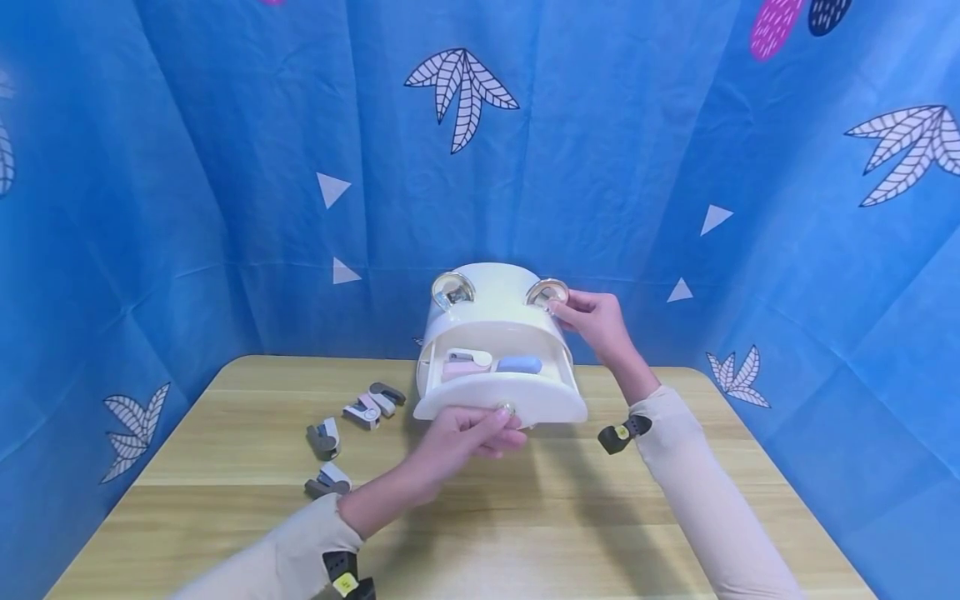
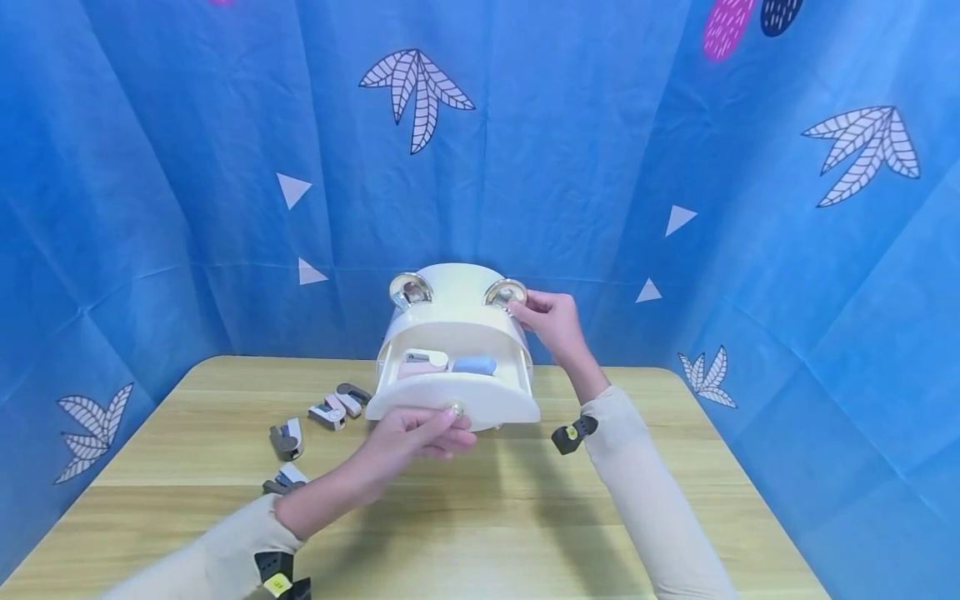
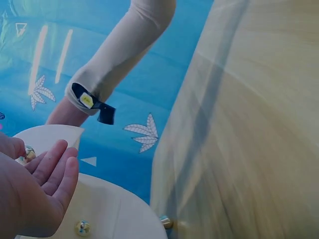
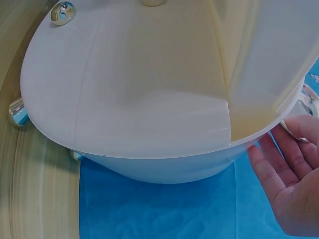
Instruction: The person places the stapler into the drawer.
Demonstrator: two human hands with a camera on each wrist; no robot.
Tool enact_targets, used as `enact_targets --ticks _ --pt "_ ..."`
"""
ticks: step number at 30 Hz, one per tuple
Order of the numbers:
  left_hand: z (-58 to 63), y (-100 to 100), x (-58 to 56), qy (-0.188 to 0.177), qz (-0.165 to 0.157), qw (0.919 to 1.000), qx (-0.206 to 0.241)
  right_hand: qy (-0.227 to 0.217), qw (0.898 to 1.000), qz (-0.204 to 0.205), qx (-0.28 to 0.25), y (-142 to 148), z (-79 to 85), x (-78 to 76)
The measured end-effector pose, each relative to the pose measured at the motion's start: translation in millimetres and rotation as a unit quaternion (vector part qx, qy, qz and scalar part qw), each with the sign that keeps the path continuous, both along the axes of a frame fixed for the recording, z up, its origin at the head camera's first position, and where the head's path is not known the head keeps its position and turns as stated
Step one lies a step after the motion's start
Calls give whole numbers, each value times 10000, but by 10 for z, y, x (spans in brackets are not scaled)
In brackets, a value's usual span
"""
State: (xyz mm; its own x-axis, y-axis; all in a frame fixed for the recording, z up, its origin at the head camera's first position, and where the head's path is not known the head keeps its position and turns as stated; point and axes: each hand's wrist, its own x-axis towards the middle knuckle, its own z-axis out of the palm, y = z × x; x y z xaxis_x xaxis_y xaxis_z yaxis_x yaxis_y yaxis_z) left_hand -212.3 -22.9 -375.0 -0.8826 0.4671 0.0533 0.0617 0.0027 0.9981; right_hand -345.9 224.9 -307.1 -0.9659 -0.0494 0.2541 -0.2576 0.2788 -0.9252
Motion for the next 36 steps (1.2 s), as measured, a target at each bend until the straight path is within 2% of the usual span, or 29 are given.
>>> enact_targets --ticks 7,13,19,26,36 --pt "47 6 -48 67 14 10000 4 40 10000 41 53 18 1 3" --pt "47 8 -137 67 27 10000 -10 44 9999 38 132 23 0 -1" --pt "56 9 -267 14 94 10000 19 91 9999 14 65 26 1 2" --pt "51 22 -433 186 144 9997 -39 154 9999 43 25 27 -11 1" --pt "52 43 -657 206 452 9987 -98 56 10000 71 10 21 -15 -3"
